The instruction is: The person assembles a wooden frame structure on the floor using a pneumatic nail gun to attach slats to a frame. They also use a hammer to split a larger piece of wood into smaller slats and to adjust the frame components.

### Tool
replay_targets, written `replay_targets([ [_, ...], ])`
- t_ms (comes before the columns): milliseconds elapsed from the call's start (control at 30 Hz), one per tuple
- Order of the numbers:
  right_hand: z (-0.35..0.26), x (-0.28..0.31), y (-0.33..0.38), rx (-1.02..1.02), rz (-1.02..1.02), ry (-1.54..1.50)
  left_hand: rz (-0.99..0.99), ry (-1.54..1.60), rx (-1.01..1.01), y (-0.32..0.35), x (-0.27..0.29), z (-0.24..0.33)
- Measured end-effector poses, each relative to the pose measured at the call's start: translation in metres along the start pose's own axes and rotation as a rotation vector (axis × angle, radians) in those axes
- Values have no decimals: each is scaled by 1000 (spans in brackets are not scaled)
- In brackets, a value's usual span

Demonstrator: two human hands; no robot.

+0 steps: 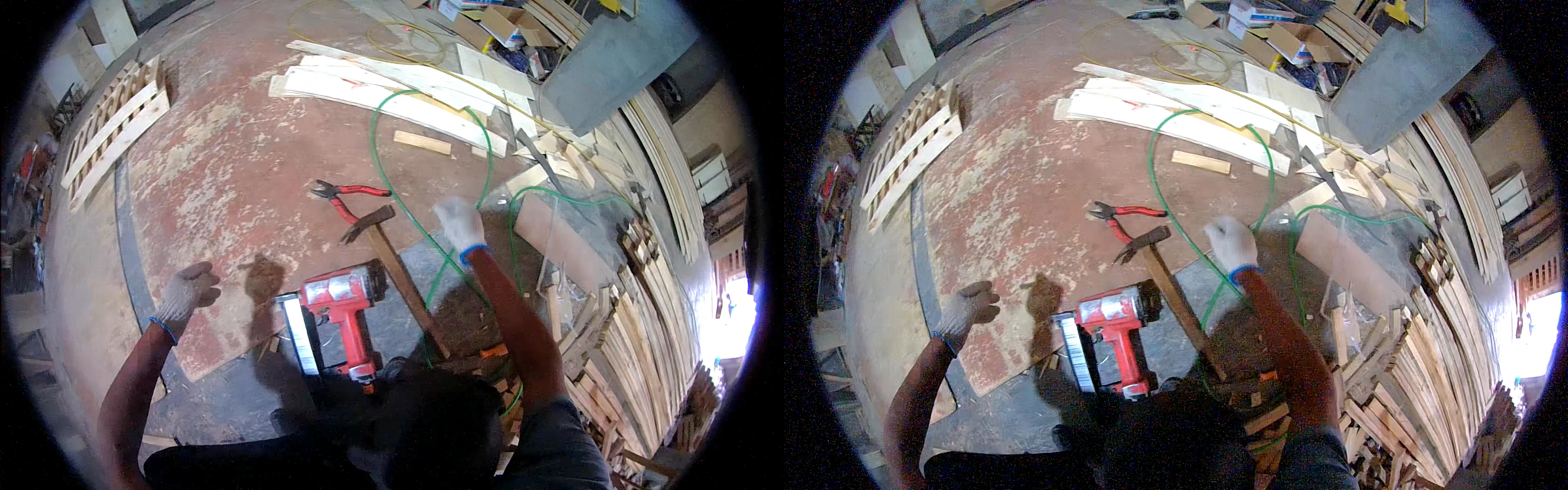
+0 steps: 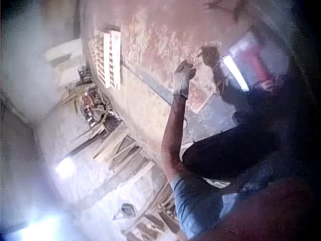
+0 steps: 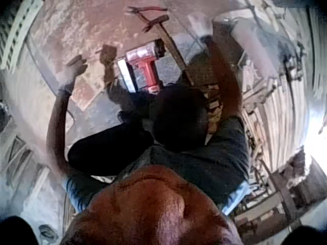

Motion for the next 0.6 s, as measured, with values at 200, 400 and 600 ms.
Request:
replay_targets([
  [200, 71, 11, -102, 7, 255, 355, -181, 24, 51, -5, -45, -33],
  [400, 108, 35, -172, -79, 347, 503, -216, -17, 191, 19, -56, -84],
  [600, 145, 25, -203, -362, 292, 364, -266, -202, 22, 0, -35, -117],
])
Point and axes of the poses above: each hand's wrist, its own y-axis away from the middle knuckle, its own x-axis out of the back of the hand, z = x × y, the point moved 5 cm from there along -y, towards the middle knuckle, and after that the axes turned 13 degrees about z, right-handed, at the moved point
